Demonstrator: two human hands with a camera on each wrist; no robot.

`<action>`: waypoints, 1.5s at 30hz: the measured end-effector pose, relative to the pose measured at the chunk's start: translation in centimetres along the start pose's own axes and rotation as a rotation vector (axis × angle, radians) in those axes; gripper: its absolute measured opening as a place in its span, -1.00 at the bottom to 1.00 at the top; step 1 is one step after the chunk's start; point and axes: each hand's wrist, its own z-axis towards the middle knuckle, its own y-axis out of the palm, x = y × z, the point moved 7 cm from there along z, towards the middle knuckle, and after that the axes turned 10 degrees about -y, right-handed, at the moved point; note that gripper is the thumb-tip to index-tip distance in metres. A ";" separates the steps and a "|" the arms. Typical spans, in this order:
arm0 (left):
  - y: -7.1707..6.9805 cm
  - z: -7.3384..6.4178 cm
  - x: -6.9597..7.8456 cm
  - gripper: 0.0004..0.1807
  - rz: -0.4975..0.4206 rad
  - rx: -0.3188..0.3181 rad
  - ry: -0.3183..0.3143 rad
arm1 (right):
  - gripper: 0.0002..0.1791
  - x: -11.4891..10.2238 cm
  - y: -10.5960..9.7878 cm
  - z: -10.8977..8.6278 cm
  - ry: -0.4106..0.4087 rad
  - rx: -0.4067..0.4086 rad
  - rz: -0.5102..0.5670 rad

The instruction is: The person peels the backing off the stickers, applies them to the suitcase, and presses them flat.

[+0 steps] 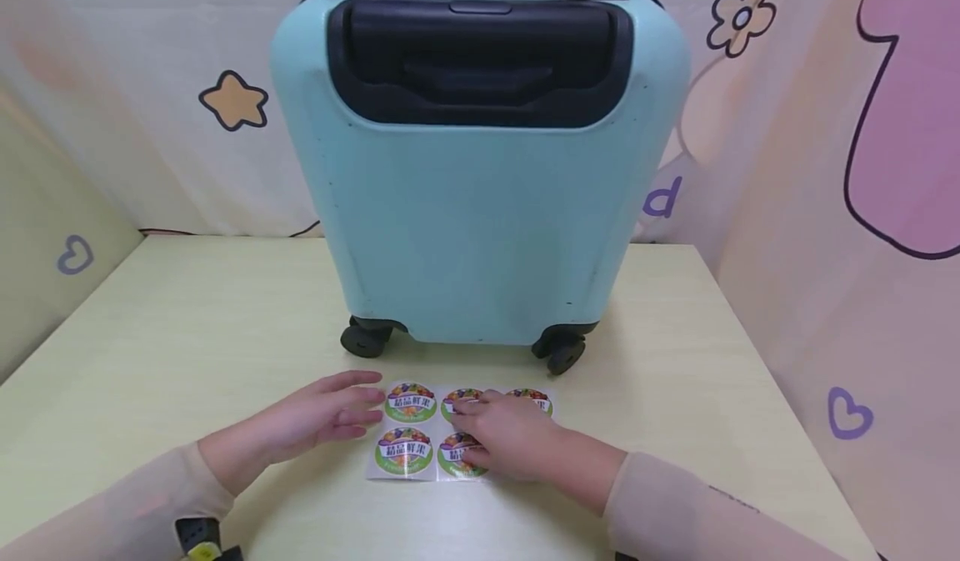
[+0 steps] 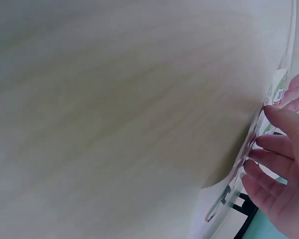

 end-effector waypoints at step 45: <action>3.0 1.3 0.0 -0.68 -0.002 -0.043 0.073 | -0.81 -0.5 -3.2 2.7 0.159 0.446 0.304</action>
